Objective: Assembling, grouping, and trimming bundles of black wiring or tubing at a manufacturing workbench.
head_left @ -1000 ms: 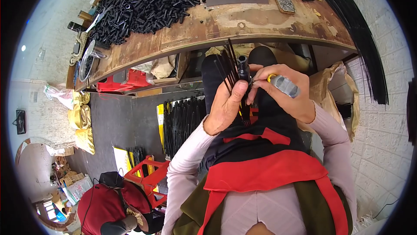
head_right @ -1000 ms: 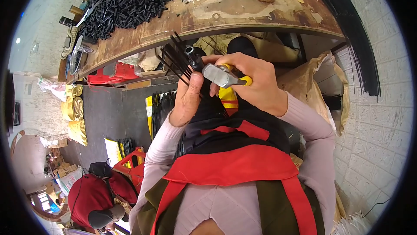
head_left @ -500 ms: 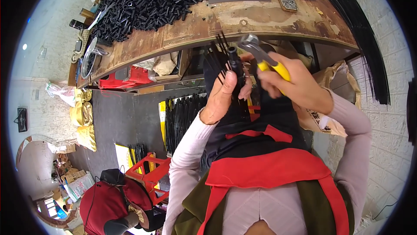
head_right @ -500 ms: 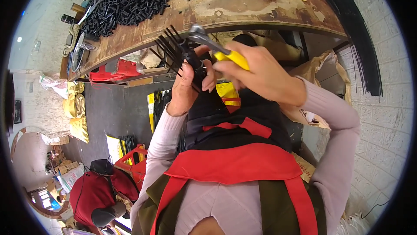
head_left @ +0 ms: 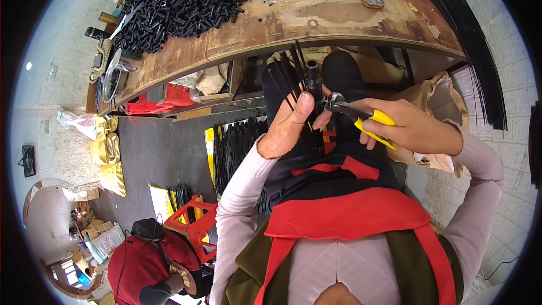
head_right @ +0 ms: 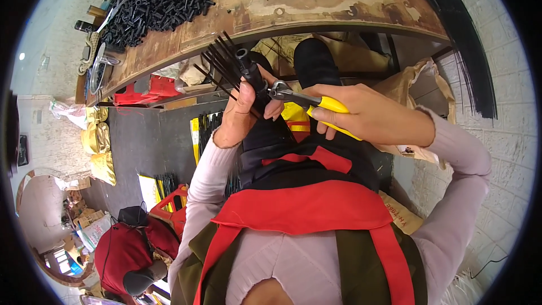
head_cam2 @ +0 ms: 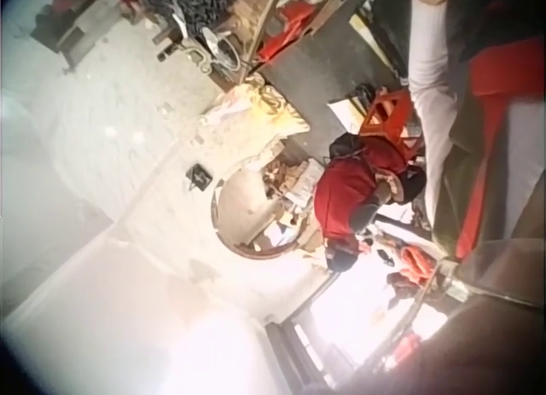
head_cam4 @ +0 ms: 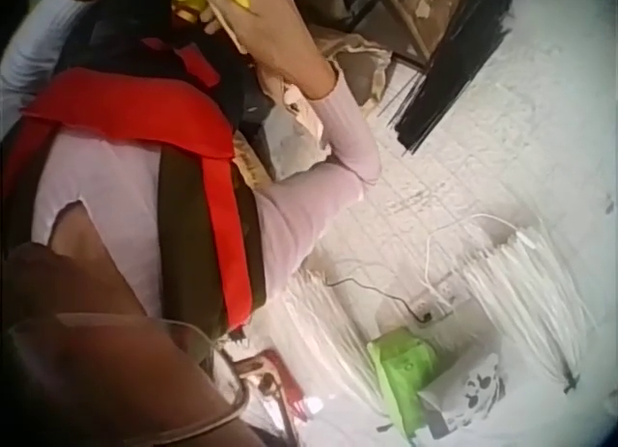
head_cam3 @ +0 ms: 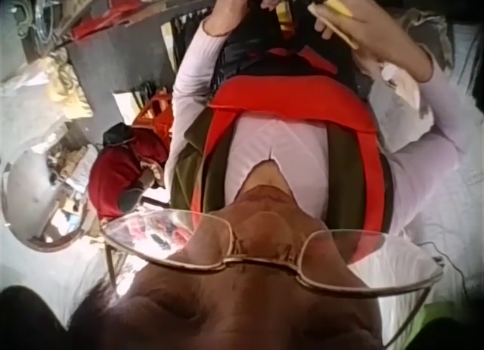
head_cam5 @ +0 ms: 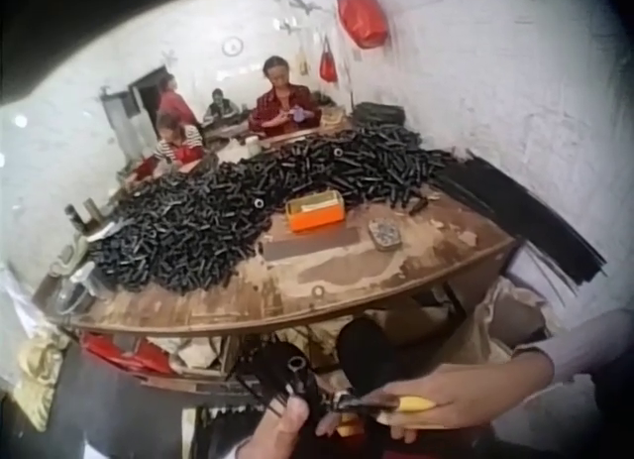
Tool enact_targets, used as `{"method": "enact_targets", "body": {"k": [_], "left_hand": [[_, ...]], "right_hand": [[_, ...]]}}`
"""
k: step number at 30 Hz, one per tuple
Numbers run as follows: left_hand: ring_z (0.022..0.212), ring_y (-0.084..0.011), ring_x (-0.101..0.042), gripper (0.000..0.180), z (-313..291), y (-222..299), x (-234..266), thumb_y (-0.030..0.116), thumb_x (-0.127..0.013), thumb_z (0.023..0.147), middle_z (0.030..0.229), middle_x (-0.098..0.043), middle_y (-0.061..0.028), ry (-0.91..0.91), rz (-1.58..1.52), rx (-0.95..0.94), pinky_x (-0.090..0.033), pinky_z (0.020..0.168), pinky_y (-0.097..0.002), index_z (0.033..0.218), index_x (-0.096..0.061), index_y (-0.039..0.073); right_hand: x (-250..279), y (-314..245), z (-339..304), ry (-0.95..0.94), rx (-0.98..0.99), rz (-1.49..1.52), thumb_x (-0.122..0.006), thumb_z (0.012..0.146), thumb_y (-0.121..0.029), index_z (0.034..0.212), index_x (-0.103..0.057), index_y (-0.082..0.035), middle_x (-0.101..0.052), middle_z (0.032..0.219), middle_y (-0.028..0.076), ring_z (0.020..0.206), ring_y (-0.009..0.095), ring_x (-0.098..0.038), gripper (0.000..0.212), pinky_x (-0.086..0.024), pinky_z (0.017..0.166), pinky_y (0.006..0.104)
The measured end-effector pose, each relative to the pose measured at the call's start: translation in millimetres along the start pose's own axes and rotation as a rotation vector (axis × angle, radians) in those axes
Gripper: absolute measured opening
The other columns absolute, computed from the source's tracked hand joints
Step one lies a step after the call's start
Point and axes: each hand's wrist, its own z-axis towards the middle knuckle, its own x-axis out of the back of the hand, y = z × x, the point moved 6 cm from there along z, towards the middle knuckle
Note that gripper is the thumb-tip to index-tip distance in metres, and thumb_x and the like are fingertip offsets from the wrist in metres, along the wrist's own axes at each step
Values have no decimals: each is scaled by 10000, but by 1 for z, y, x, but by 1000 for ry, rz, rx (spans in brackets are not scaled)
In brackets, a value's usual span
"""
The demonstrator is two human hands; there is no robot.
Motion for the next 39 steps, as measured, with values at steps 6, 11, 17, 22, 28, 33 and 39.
{"method": "enact_targets", "body": {"k": [6,11,17,22,28,33,39], "left_hand": [[643,-108,-408,539,-6,-4,5,538,-386,1013,697,-453,-18,57,37,-36,-368,637,-267,1076,-499,15],[635,-109,-415,536,-12,0,7,531,-388,1015,688,-451,-15,71,-18,-64,-367,632,-267,1068,-502,10],[649,-101,-431,550,-1,-2,9,539,-398,1008,729,-496,-29,-23,-39,-26,-380,630,-256,1101,-509,9],[656,-95,-406,535,20,-10,12,534,-393,1012,753,-500,-35,-64,-61,34,-376,630,-254,1144,-490,24],[596,-86,-415,451,21,-12,40,433,-370,1046,672,-464,5,349,61,-19,-344,555,-250,1120,-531,18],[561,-103,-423,580,9,-4,133,550,-414,1002,627,-433,0,809,-65,3,-351,520,-256,993,-590,-3],[607,-132,-383,488,-62,103,173,524,-412,1010,700,-401,-9,959,-171,-521,-358,590,-286,1129,-521,63]], "right_hand": [[7,-15,8,-211,-289,-96,-474,1020,-301,1004,-580,32,-585,663,59,539,134,-584,351,-471,519,288],[-2,-10,15,-237,-317,-41,-478,1016,-314,902,-566,11,-589,656,60,510,123,-559,356,-458,497,281],[19,-30,3,-112,-179,-256,-522,995,-197,992,-551,13,-580,651,68,587,165,-579,211,-472,558,315],[37,-43,19,-133,-243,-404,-531,990,-194,989,-530,7,-561,638,118,572,248,-568,201,-454,574,370],[37,-12,59,-33,-65,-524,-557,973,-253,998,-501,-2,-617,763,210,746,428,-600,258,-454,645,455],[110,57,95,474,-7,-963,-626,906,-378,1021,-502,-21,-605,957,201,917,375,-604,395,-491,702,447],[63,15,102,477,392,-1367,-711,715,-260,797,-627,-84,-569,843,113,848,313,-566,212,-485,714,427]]}}
